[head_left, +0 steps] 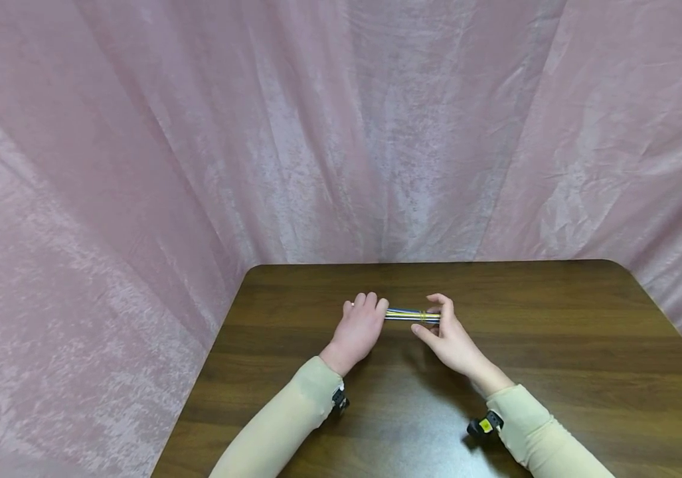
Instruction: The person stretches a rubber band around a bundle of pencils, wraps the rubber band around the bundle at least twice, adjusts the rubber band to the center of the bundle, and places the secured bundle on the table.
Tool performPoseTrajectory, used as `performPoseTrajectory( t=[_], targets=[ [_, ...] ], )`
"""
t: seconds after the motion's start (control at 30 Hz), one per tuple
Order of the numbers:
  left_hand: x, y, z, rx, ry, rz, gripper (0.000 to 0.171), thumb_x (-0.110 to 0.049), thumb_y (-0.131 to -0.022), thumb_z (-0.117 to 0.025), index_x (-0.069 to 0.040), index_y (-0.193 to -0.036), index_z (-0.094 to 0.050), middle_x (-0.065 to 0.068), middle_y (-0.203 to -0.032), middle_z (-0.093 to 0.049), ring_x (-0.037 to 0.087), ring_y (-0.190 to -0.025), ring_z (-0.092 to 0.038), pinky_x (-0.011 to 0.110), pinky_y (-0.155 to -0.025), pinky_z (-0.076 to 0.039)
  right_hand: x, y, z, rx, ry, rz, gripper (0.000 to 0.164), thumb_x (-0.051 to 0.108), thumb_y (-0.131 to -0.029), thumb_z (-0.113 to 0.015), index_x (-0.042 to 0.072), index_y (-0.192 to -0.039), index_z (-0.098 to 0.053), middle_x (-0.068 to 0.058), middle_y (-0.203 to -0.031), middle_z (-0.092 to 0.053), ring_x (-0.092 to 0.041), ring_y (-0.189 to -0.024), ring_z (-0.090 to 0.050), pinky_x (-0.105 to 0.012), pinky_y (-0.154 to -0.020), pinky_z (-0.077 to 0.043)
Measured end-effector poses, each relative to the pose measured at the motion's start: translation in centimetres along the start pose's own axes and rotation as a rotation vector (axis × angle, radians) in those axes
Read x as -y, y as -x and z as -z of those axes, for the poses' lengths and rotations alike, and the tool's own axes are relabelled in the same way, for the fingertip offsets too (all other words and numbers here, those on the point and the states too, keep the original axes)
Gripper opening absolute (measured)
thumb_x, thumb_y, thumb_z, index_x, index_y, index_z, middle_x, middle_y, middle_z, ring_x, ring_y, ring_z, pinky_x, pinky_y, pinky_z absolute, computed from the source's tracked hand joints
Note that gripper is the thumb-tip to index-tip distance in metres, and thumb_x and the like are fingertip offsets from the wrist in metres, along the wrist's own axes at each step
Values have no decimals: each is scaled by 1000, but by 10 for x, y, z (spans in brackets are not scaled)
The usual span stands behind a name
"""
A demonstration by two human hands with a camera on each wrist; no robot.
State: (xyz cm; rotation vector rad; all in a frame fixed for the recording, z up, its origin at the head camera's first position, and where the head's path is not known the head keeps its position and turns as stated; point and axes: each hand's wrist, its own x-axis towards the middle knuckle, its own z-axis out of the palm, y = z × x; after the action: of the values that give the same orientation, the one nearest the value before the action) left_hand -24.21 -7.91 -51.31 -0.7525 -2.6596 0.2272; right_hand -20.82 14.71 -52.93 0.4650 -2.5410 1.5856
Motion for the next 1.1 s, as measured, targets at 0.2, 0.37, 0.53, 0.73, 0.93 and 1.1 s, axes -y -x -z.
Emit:
performPoseTrajectory(
  t=[0.2,0.37,0.53,0.73,0.93,1.1],
  targets=[
    [-4,0,-2,32,35,75,6,-9,-108,-57,-15,-110,-56,8,-105,-58,27,-96,-55,43,-73,-49,4,-3,-2,-21,-12,13,65,5,-98,-74,3,-148,-32,-18,-121,-53,-24,-89,-52,-27,-78,-43],
    [-7,-1,-1,42,46,90,7,-9,-109,-57,-16,-112,-56,9,-107,-58,28,-96,-56,41,-68,-51,1,-4,-2,-25,21,-7,62,1,-97,-71,4,-146,-34,-17,-118,-55,-25,-88,-52,-28,-77,-42],
    [-8,-1,0,64,49,77,9,-7,-109,-57,-12,-116,-55,9,-108,-56,27,-97,-55,39,-69,-50,-2,-4,0,-7,53,-16,59,1,-97,-69,2,-146,-36,-21,-122,-56,-26,-93,-56,-32,-82,-46],
    [-5,-1,0,10,-39,12,4,-7,-108,-56,-10,-106,-56,7,-101,-55,24,-90,-54,35,-66,-47,-6,-2,11,80,319,60,25,15,-104,-70,1,-124,-62,-10,-110,-65,-22,-94,-60,-45,-86,-51],
    [-5,2,-2,14,-96,-14,12,-11,-109,-48,-12,-101,-56,5,-96,-56,23,-87,-54,37,-71,-42,-7,-1,17,141,649,233,15,21,-104,-72,8,-109,-66,-1,-97,-63,-25,-90,-65,-48,-78,-54],
    [-12,2,-3,46,-105,-16,12,-14,-110,-49,-13,-102,-58,4,-97,-60,24,-90,-57,45,-86,-44,-9,1,14,109,852,336,20,26,-103,-72,8,-107,-63,-2,-93,-58,-27,-90,-61,-48,-74,-49]
  ],
)
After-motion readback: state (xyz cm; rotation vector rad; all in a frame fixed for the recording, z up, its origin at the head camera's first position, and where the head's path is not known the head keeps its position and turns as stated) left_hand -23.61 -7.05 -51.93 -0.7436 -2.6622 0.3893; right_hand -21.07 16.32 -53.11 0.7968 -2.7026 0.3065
